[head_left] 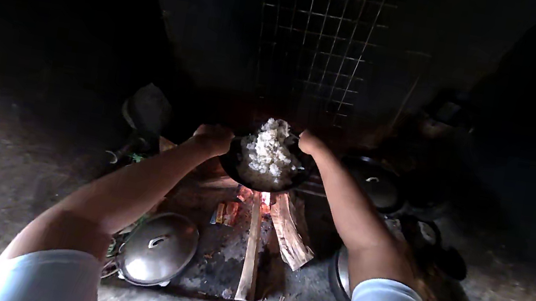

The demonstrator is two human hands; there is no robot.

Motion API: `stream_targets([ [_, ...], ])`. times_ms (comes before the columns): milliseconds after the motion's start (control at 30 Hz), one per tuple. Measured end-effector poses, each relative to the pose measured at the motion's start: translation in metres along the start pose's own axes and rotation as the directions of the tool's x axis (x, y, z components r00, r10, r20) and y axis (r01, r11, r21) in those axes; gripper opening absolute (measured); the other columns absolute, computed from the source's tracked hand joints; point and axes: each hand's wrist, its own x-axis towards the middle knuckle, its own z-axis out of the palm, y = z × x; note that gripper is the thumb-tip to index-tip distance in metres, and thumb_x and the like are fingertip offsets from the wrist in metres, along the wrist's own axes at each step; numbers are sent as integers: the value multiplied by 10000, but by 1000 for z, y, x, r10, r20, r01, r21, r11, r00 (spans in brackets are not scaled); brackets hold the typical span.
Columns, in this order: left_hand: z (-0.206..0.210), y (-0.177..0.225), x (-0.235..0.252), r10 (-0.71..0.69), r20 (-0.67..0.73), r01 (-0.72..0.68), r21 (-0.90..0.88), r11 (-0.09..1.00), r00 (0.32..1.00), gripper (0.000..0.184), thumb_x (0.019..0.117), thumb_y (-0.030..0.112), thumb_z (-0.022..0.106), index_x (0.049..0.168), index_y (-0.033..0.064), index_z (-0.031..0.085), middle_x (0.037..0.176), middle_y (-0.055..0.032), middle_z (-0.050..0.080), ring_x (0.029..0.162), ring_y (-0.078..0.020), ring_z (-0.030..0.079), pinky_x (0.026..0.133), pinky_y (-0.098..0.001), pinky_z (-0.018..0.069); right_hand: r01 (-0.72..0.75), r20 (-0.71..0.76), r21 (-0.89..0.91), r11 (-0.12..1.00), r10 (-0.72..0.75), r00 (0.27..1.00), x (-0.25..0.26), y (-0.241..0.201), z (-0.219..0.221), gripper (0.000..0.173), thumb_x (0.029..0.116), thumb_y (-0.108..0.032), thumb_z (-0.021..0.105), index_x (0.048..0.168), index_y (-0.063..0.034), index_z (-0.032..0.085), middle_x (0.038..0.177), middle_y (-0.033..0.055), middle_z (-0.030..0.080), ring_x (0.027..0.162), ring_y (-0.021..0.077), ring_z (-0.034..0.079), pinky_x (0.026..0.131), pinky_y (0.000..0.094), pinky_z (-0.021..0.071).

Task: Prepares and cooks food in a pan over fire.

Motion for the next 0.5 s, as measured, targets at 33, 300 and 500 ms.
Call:
stream_targets([
  [33,-6,4,-12,-12,-22,14,68,998,1000,338,975,152,626,1309,172,677,1227,-186,695,1110,-432,670,854,-684,527,2,-21,18,1000,-1,1000,-13,-5,-3,441,1036,-27,484,1457,99,451,1490,307,486,1397,428,486,1121,598,407],
  [300,-26,24,-65,64,-54,-40,367,929,996,237,990,26,562,1199,62,668,1058,-205,694,976,-434,689,723,-604,566,-90,-131,-379,921,43,990,-84,-30,-1,268,1019,-121,535,1133,62,693,1259,274,658,1211,454,620,933,675,498],
  [500,23,51,-60,180,23,-177,336,925,983,216,971,40,605,1173,-10,662,1114,-220,674,1005,-438,674,742,-606,569,-40,-74,-425,905,10,997,-75,-22,38,279,1027,-73,494,1186,66,676,1297,270,642,1230,460,608,969,662,493],
])
